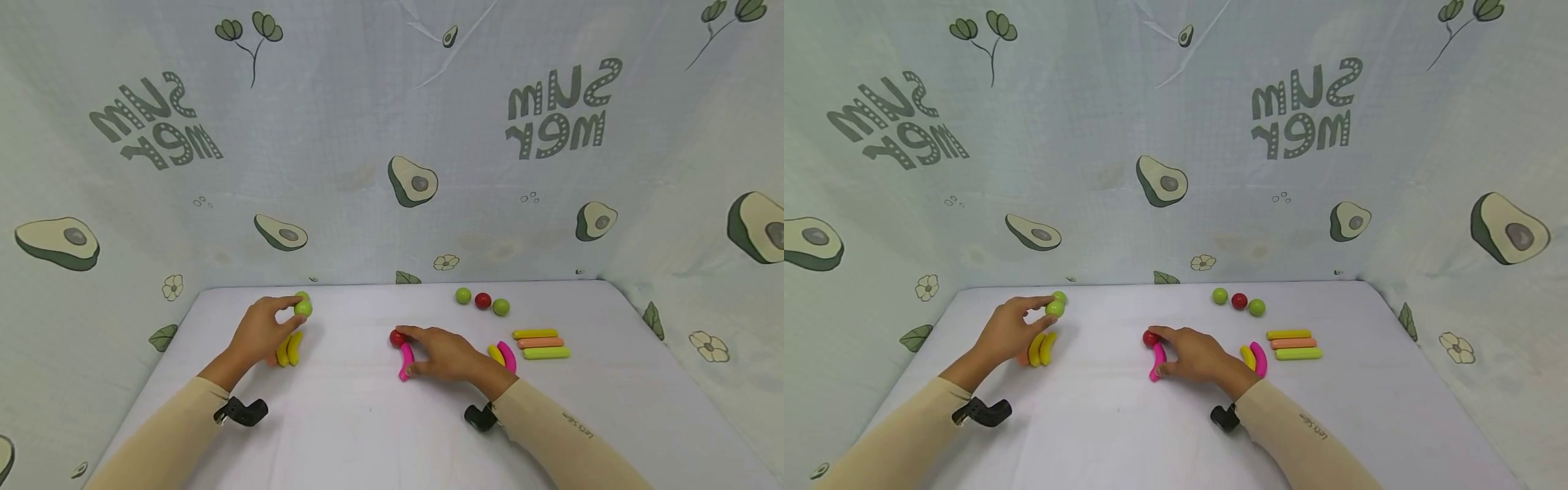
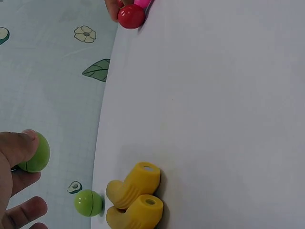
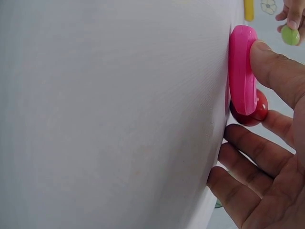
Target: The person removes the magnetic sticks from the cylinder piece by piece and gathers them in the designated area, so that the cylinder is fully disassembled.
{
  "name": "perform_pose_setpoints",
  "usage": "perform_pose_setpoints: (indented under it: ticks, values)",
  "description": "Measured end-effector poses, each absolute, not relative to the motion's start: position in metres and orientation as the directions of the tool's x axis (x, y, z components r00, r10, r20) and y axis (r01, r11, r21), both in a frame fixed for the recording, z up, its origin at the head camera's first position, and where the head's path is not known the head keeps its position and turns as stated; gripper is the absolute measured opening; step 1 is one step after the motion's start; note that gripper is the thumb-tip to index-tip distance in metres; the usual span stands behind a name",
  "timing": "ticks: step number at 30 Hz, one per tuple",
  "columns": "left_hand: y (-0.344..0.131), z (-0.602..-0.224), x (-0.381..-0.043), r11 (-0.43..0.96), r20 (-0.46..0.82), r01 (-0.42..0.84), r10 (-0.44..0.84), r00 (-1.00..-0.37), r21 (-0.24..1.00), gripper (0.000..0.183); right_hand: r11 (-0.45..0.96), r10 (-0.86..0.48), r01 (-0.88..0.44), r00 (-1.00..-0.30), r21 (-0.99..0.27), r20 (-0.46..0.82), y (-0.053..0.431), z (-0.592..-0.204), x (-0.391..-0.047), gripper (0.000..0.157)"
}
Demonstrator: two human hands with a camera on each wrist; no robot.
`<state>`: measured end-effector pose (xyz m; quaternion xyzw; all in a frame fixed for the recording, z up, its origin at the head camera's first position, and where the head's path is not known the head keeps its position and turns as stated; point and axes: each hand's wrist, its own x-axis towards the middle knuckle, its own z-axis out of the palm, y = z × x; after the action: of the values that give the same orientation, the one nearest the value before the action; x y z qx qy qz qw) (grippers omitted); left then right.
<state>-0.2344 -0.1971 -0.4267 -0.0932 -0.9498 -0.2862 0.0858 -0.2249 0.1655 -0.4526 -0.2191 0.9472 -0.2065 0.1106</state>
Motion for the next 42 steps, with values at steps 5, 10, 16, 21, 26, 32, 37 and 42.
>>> perform_pose_setpoints:
  ticks: [5, 10, 16, 21, 26, 32, 37, 42]
  values:
    - [-0.205, -0.428, -0.240, 0.818, 0.216, 0.219, 0.118, -0.969, 0.532, 0.049, 0.820, -0.459, -0.371, -0.881, -0.436, -0.115, 0.166, -0.454, -0.225, 0.081]
    - [-0.211, -0.429, -0.247, 0.827, 0.222, 0.207, 0.102, -0.970, 0.523, 0.047, 0.823, -0.456, -0.369, -0.883, -0.432, -0.113, 0.167, -0.455, -0.224, 0.080]
    - [-0.217, -0.430, -0.256, 0.842, 0.225, 0.177, 0.069, -0.972, 0.510, 0.047, 0.825, -0.449, -0.361, -0.886, -0.435, -0.117, 0.167, -0.456, -0.225, 0.081]
    - [-0.222, -0.431, -0.262, 0.838, 0.218, 0.171, 0.064, -0.974, 0.518, 0.046, 0.827, -0.445, -0.356, -0.887, -0.435, -0.120, 0.167, -0.456, -0.225, 0.081]
    - [-0.226, -0.434, -0.267, 0.842, 0.198, 0.148, 0.050, -0.979, 0.518, 0.046, 0.822, -0.452, -0.365, -0.885, -0.436, -0.111, 0.167, -0.457, -0.225, 0.081]
    - [-0.228, -0.438, -0.274, 0.842, 0.170, 0.127, 0.042, -0.984, 0.525, 0.045, 0.823, -0.454, -0.371, -0.885, -0.431, -0.104, 0.166, -0.457, -0.225, 0.081]
    - [-0.230, -0.441, -0.281, 0.837, 0.155, 0.117, 0.039, -0.987, 0.535, 0.044, 0.819, -0.460, -0.377, -0.882, -0.433, -0.102, 0.166, -0.457, -0.226, 0.080]
    - [-0.231, -0.444, -0.288, 0.833, 0.135, 0.094, 0.023, -0.991, 0.545, 0.044, 0.823, -0.460, -0.379, -0.882, -0.423, -0.105, 0.166, -0.457, -0.225, 0.080]
